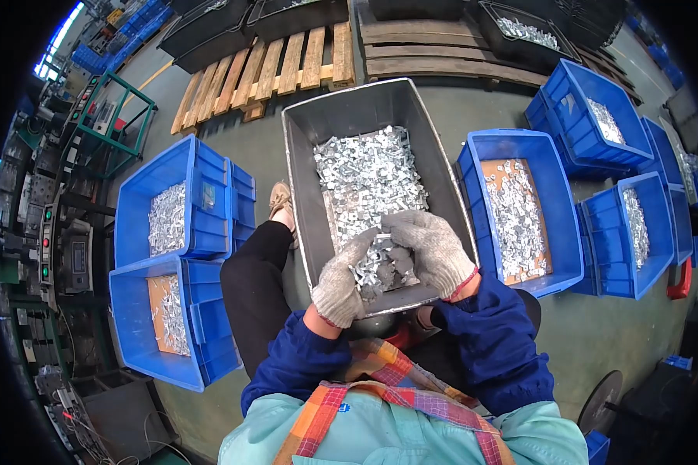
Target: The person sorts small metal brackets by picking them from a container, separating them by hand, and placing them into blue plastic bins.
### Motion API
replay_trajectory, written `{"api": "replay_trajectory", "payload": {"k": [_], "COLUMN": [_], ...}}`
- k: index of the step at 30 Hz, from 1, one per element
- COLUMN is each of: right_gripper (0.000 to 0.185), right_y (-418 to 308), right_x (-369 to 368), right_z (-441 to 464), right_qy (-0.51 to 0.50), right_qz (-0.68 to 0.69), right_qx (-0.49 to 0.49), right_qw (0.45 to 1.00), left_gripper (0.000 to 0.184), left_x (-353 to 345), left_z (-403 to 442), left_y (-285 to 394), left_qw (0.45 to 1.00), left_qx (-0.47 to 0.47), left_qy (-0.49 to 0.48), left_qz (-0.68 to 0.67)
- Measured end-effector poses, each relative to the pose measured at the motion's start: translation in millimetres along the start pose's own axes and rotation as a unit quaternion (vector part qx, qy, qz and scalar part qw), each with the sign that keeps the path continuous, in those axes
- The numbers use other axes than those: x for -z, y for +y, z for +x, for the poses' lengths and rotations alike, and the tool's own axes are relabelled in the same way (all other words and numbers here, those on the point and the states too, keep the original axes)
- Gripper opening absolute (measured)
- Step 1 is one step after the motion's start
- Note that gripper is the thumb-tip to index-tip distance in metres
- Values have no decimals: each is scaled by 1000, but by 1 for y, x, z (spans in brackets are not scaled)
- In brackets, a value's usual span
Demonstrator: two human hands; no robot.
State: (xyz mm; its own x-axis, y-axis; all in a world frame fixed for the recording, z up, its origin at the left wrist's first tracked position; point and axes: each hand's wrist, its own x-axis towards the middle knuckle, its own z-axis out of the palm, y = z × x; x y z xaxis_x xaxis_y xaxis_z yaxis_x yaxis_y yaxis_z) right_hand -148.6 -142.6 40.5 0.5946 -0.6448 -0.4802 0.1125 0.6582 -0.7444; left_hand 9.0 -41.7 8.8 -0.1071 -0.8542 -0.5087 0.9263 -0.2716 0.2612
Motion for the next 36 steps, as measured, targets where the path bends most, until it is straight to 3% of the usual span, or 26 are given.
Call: {"api": "replay_trajectory", "payload": {"k": [2,5,14,23,26,29,32,35,36], "right_gripper": [28,28,30,26,26,26,27,29,29], "right_y": [6,-4,-10,-9,-16,-7,-12,1,3], "right_x": [5,5,6,8,1,2,1,7,9], "right_z": [5,1,-3,-1,-8,-4,-6,3,5], "right_qy": [0,29,-28,-36,-50,-45,-21,3,-4], "right_qz": [0,-314,-365,-387,-326,-292,-264,-355,-351], "right_qx": [34,154,152,155,88,148,64,140,125], "right_qw": [999,936,918,908,940,944,962,924,928], "left_gripper": [32,32,33,36,35,34,34,36,36], "left_x": [-7,-3,-10,-2,4,13,8,1,4], "left_z": [0,0,-3,-1,-1,-1,-2,0,1], "left_y": [-1,-5,-6,-7,-2,-4,-8,-15,-15], "left_qw": [999,991,996,990,997,999,998,993,994], "left_qx": [-2,-32,-28,-32,23,32,-29,-80,-71], "left_qy": [43,105,40,81,25,-13,10,65,56], "left_qz": [19,74,71,113,63,-1,60,62,54]}}
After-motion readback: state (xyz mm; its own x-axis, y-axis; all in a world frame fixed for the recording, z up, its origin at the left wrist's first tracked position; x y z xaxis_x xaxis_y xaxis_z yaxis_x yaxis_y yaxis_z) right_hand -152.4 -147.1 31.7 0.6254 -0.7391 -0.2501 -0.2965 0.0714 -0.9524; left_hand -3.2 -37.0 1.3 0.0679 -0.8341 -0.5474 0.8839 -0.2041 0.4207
